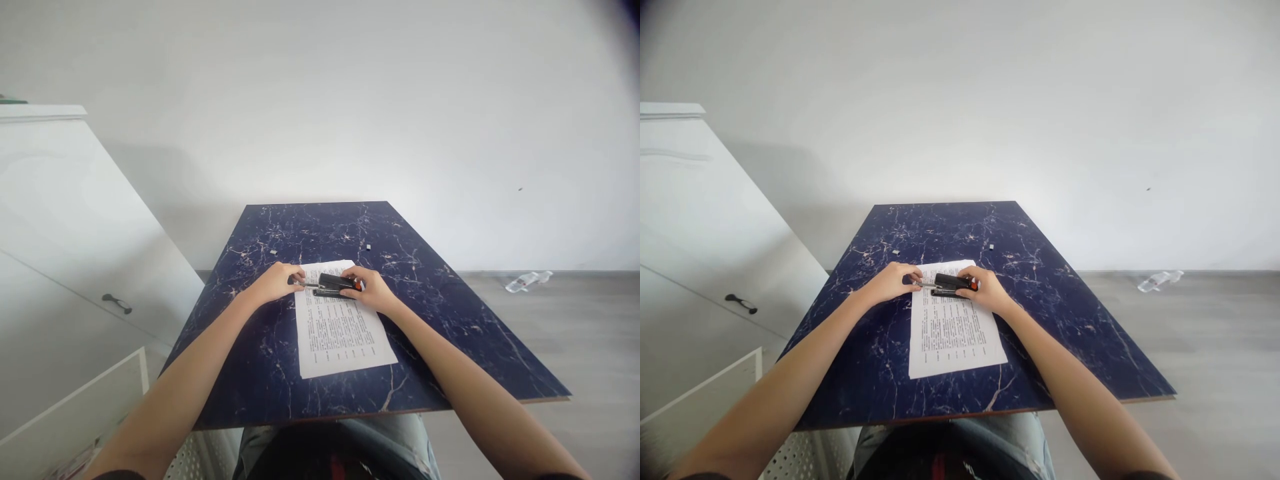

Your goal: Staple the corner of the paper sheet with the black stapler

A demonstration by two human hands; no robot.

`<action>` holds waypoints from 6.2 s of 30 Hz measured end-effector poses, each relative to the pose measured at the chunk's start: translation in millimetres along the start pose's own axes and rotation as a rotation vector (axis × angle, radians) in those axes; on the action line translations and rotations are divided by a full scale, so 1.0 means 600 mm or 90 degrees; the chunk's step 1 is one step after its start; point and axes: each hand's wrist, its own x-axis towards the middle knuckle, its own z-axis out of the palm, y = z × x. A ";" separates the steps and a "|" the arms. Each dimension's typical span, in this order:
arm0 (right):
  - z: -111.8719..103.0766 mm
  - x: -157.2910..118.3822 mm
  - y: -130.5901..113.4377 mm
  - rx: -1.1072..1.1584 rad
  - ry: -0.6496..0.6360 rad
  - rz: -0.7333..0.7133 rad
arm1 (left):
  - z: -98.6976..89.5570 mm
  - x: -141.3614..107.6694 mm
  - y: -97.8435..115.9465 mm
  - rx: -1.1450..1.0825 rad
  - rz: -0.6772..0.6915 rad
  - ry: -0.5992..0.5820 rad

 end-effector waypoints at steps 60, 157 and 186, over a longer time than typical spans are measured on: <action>-0.015 -0.012 0.019 -0.002 0.211 0.118 | -0.018 -0.009 -0.113 0.271 -0.283 0.199; -0.015 -0.012 0.017 -0.047 0.224 0.103 | 0.082 0.012 0.020 -0.063 0.006 0.157; -0.045 0.012 -0.108 -0.088 0.244 -0.165 | 0.039 0.007 0.069 -0.552 -0.112 0.190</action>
